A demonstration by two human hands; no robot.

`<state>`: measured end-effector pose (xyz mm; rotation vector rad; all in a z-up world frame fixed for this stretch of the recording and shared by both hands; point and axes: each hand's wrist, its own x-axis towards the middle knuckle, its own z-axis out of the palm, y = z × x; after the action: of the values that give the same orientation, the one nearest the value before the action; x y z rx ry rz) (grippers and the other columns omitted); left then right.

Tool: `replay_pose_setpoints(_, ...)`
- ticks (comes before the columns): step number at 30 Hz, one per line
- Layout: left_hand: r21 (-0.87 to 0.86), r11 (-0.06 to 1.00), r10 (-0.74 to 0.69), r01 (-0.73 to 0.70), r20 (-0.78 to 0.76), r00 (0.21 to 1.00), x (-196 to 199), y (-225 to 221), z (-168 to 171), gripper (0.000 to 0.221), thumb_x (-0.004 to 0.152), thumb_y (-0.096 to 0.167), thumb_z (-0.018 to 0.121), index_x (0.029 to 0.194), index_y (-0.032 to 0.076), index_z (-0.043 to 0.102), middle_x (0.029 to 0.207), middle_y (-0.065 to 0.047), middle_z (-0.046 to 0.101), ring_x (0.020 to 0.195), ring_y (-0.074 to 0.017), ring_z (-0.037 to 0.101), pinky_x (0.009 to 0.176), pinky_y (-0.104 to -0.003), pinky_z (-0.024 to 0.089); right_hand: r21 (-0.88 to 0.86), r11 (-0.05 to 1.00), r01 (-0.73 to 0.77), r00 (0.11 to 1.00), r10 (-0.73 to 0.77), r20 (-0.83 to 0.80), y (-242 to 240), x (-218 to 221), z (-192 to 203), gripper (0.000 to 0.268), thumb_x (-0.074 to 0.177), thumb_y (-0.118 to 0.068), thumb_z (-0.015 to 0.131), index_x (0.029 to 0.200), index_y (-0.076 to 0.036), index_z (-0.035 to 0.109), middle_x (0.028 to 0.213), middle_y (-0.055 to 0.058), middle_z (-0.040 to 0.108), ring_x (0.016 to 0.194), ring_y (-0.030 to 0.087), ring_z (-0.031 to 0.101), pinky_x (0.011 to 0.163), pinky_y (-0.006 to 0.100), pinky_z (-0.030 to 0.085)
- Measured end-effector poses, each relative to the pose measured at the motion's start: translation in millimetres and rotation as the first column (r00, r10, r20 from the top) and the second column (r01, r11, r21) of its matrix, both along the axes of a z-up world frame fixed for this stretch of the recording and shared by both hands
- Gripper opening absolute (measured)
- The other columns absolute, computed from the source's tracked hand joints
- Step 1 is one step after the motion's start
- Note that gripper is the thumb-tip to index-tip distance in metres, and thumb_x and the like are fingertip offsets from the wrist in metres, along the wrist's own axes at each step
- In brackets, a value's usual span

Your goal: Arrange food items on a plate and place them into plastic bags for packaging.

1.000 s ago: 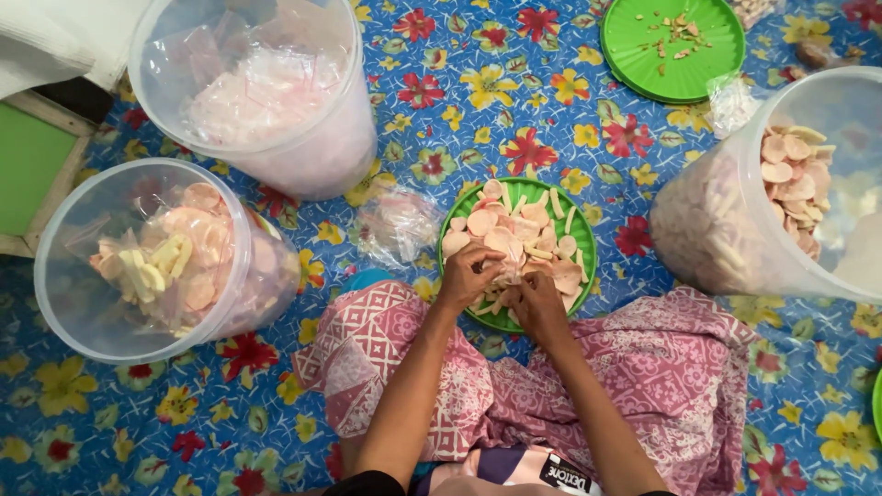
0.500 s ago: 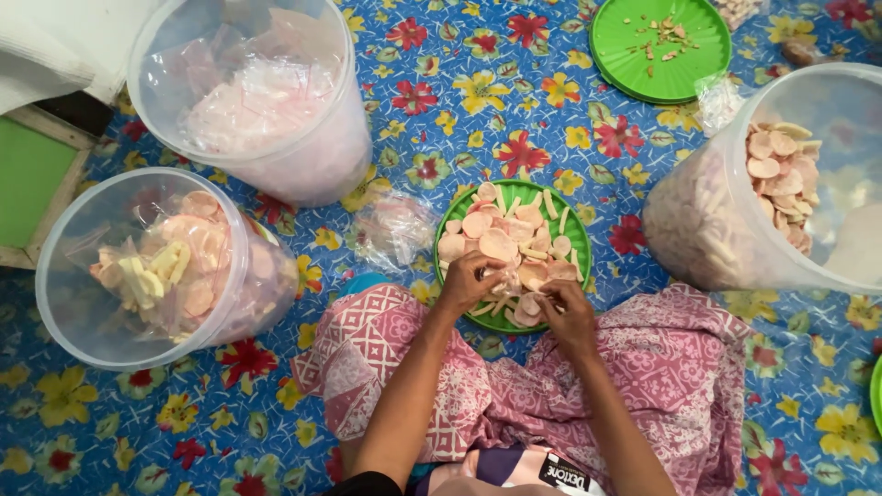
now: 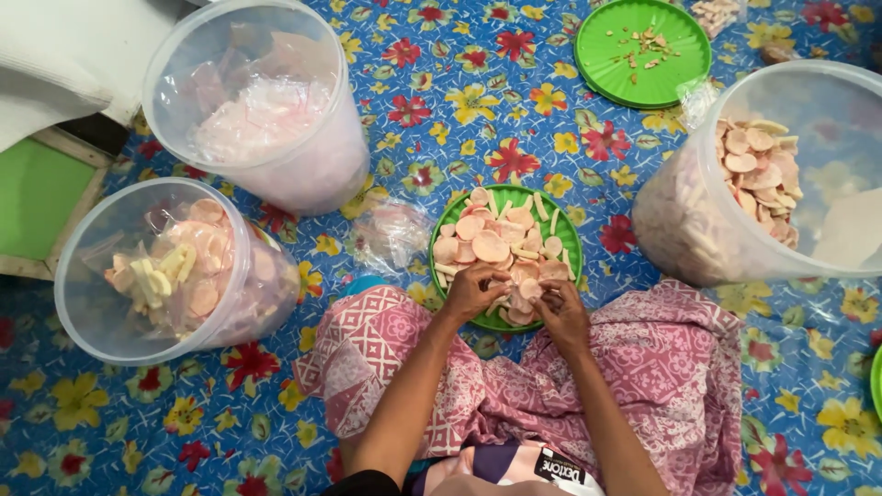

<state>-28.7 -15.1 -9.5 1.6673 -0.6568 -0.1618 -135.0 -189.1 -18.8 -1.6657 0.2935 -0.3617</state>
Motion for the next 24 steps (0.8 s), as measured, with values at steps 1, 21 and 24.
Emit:
replay_pose_setpoints(1, 0.002, 1.0, -0.001, 0.001, 0.002, 1.0, -1.0, -0.7, -5.3, 0.022, 0.067, 0.017, 0.08, 0.089, 0.015, 0.073, 0.082, -0.007, 0.066, 0.071, -0.0216, 0.062, 0.063, -0.028, 0.049, 0.002, 1.0, 0.001, 1.0, -0.001, 0.002, -0.3, -0.6, -0.2, 0.031, 0.077, -0.002, 0.072, 0.105, -0.002, 0.059, 0.104, 0.009, 0.05, 0.086, 0.018, 0.064, 0.076, 0.027, 0.053)
replay_pose_setpoints(21, 0.032, 0.996, -0.08, 0.078, 0.067, 0.995, -10.4, -12.9, -25.8, 0.035, 0.065, 0.017, 0.079, 0.099, 0.018, 0.07, 0.084, -0.005, 0.063, 0.084, -0.0262, 0.063, 0.078, -0.036, 0.05, 0.216, 0.975, 0.052, 0.988, -0.019, -0.152, -6.8, 7.0, -36.4, 0.038, 0.075, -0.006, 0.075, 0.109, -0.005, 0.059, 0.088, 0.009, 0.066, 0.075, 0.012, 0.065, 0.061, 0.02, 0.054)
replay_pose_setpoints(24, 0.007, 0.997, -0.076, 0.076, 0.041, 0.996, -10.7, -16.7, -34.8, 0.036, 0.065, 0.014, 0.079, 0.1, 0.017, 0.07, 0.083, -0.005, 0.063, 0.083, -0.0237, 0.064, 0.078, -0.035, 0.05, 0.263, 0.963, 0.056, 0.988, -0.016, -0.152, -8.4, 9.8, -42.3, 0.036, 0.078, -0.009, 0.073, 0.11, -0.005, 0.058, 0.088, 0.008, 0.066, 0.076, 0.011, 0.065, 0.063, 0.02, 0.054)
